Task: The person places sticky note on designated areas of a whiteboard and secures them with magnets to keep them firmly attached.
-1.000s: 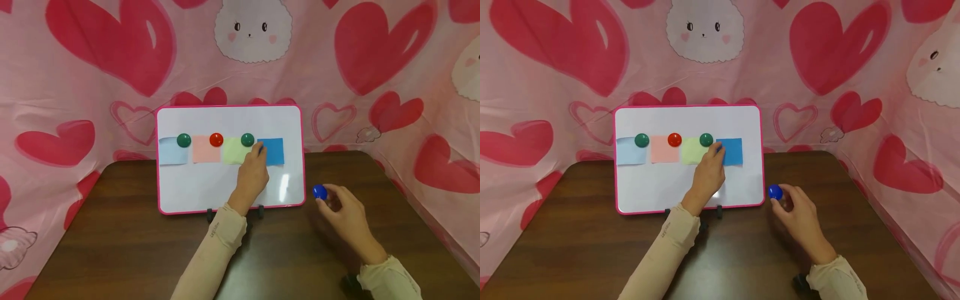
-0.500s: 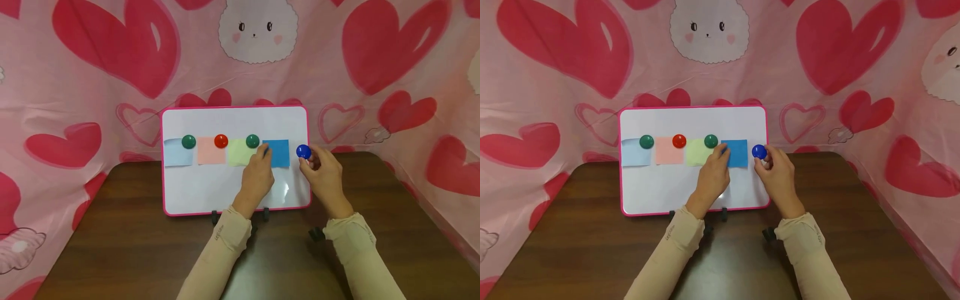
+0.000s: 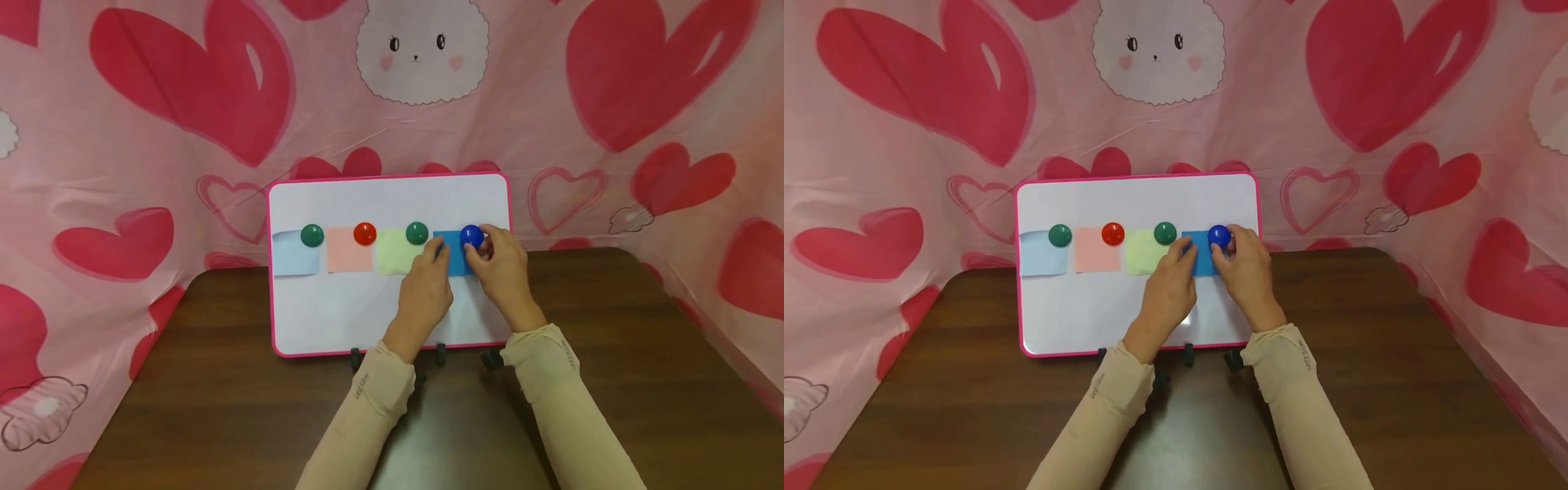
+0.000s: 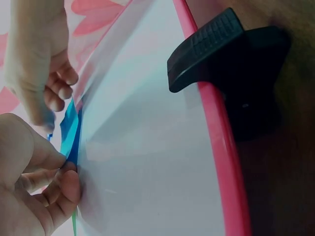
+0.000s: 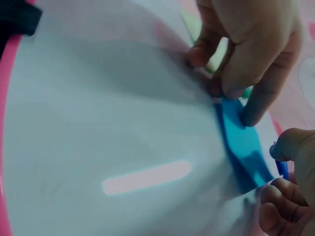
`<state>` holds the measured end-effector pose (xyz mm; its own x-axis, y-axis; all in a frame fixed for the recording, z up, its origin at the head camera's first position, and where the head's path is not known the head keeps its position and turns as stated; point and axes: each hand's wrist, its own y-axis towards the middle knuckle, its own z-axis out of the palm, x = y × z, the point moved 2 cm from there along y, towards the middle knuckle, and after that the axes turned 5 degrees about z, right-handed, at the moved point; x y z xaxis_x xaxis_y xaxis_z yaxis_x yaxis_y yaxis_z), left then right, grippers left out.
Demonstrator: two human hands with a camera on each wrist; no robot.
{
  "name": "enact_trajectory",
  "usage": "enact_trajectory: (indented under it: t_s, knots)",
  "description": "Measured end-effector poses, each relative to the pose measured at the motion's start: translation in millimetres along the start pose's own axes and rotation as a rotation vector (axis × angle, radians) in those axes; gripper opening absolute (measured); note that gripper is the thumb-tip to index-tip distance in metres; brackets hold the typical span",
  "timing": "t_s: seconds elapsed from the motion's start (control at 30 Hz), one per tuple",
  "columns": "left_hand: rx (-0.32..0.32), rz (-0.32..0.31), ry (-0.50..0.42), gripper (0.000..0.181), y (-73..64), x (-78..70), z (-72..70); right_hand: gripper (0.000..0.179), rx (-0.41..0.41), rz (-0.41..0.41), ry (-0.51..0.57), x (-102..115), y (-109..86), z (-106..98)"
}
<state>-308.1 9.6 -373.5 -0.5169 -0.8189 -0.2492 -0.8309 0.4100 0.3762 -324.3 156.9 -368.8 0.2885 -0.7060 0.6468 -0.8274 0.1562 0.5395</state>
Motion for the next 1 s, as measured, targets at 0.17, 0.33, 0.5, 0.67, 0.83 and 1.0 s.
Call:
enact_trajectory:
  t_s: [0.17, 0.33, 0.5, 0.67, 0.83, 1.0]
  knots:
    - [-0.001, 0.007, 0.003, 0.046, -0.2, 3.1, -1.4, 0.038, 0.006, 0.016, -0.020, -0.6, -1.1, 6.8]
    - [0.004, 0.010, 0.000, 0.045, -0.3, 6.0, -0.7, 0.039, 0.002, 0.044, -0.034, -0.9, -2.4, 11.3]
    - [0.001, 0.011, 0.003, 0.045, -1.8, 8.2, 0.5, 0.038, -0.013, 0.066, -0.051, -0.4, -4.4, 14.5]
    - [0.000, 0.011, 0.007, 0.045, -3.1, 9.8, -0.7, 0.038, -0.040, 0.049, -0.074, 1.0, -4.8, 17.1]
    - [0.003, 0.003, 0.014, 0.045, -3.9, 12.1, -2.0, 0.038, -0.042, 0.054, -0.093, 2.6, -4.5, 19.4]
    - [0.032, -0.002, 0.020, 0.046, -5.6, 13.0, -2.6, 0.039, -0.016, 0.087, -0.105, 1.7, -6.2, 19.4]
